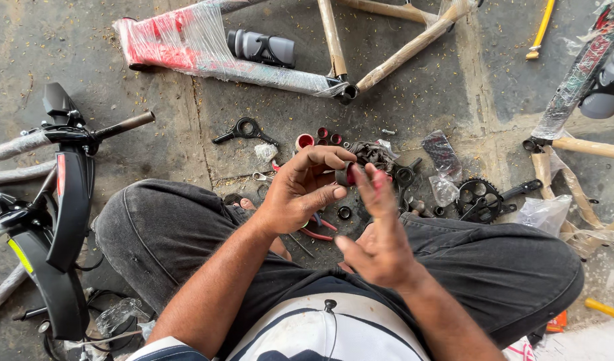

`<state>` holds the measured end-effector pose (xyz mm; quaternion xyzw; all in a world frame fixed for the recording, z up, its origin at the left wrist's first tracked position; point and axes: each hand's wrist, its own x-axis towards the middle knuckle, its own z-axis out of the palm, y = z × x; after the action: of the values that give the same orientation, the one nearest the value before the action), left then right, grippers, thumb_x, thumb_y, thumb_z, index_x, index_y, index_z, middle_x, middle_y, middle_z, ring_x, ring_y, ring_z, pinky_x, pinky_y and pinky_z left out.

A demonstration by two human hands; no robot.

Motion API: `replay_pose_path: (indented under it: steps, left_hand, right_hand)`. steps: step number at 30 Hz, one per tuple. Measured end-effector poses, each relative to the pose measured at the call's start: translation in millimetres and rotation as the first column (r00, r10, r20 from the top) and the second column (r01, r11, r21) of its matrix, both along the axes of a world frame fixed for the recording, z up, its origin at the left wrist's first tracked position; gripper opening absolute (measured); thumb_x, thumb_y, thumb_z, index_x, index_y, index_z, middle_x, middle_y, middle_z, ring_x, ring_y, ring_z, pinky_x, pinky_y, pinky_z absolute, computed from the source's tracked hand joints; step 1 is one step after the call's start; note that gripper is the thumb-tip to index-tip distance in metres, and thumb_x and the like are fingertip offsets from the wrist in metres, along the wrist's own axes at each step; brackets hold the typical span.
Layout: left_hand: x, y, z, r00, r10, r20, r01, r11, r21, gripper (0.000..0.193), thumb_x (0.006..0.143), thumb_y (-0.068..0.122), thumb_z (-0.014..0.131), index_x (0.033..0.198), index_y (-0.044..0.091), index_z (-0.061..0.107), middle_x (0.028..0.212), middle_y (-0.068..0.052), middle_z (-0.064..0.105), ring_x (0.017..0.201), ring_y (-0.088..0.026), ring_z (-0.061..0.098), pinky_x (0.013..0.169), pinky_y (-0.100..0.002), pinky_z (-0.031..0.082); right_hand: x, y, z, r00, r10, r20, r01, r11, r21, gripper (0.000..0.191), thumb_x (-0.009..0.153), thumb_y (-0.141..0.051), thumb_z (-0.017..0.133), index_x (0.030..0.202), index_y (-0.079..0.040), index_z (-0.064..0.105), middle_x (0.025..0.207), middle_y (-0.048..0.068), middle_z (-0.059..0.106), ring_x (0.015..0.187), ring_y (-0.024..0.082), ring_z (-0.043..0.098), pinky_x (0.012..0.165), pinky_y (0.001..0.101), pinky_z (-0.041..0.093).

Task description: The person sits on the workshop floor with bicycle parts scattered around. They pick up small black components, apply red grease to them by hand, rub the grease over the parts, and wipe their hands and parts with a rag while sorting through the parts on the floor.

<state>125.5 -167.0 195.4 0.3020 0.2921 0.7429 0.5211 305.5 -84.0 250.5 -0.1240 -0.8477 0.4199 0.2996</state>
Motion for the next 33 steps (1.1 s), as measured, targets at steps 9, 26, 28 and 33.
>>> replay_pose_path:
  steps: [9,26,28,33]
  left_hand:
    - [0.5,0.8,-2.2,0.995,0.010,-0.104,-0.008,1.000,0.012,0.032,0.098,-0.006,0.071,0.125,0.007,0.058,0.148,-0.012,0.054,0.125,-0.014,0.058,0.104,-0.032,0.053]
    - [8.6,1.6,-3.4,0.986,0.069,-0.150,-0.069,0.998,0.007,0.033,0.096,-0.007,0.072,0.122,0.007,0.058,0.144,-0.010,0.054,0.124,-0.013,0.060,0.105,-0.032,0.054]
    - [15.1,2.9,-3.6,0.992,0.048,-0.119,-0.050,0.999,-0.019,0.033,0.096,-0.007,0.073,0.121,0.007,0.057,0.143,-0.010,0.055,0.117,-0.011,0.059,0.099,-0.030,0.055]
    - [17.4,2.7,-6.2,0.984,0.109,-0.139,-0.109,0.994,0.005,0.033,0.095,-0.007,0.073,0.122,0.007,0.057,0.142,-0.010,0.055,0.125,-0.012,0.060,0.107,-0.031,0.054]
  right_hand:
    - [15.5,11.2,-9.1,0.991,-0.034,0.126,0.037,0.999,-0.021,0.080,0.087,-0.007,0.068,0.161,-0.013,0.037,0.167,0.015,0.037,0.159,0.031,0.034,0.126,0.0435,0.038]
    - [11.0,9.2,-5.3,0.989,0.087,-0.116,-0.145,0.611,-0.778,0.099,0.083,-0.001,0.060,0.172,-0.011,0.018,0.181,0.008,0.011,0.167,0.022,0.012,0.135,0.0414,0.012]
    - [3.8,3.8,-7.8,0.968,0.137,-0.211,-0.251,0.559,-0.790,0.104,0.082,0.000,0.062,0.171,-0.013,0.011,0.181,0.005,0.007,0.169,0.021,0.008,0.137,0.0403,0.008]
    - [-11.7,-12.0,-24.2,0.970,0.187,-0.155,-0.236,0.574,-0.784,0.114,0.077,0.002,0.063,0.168,-0.016,-0.003,0.178,0.007,0.001,0.165,0.023,0.003,0.133,0.0393,-0.001]
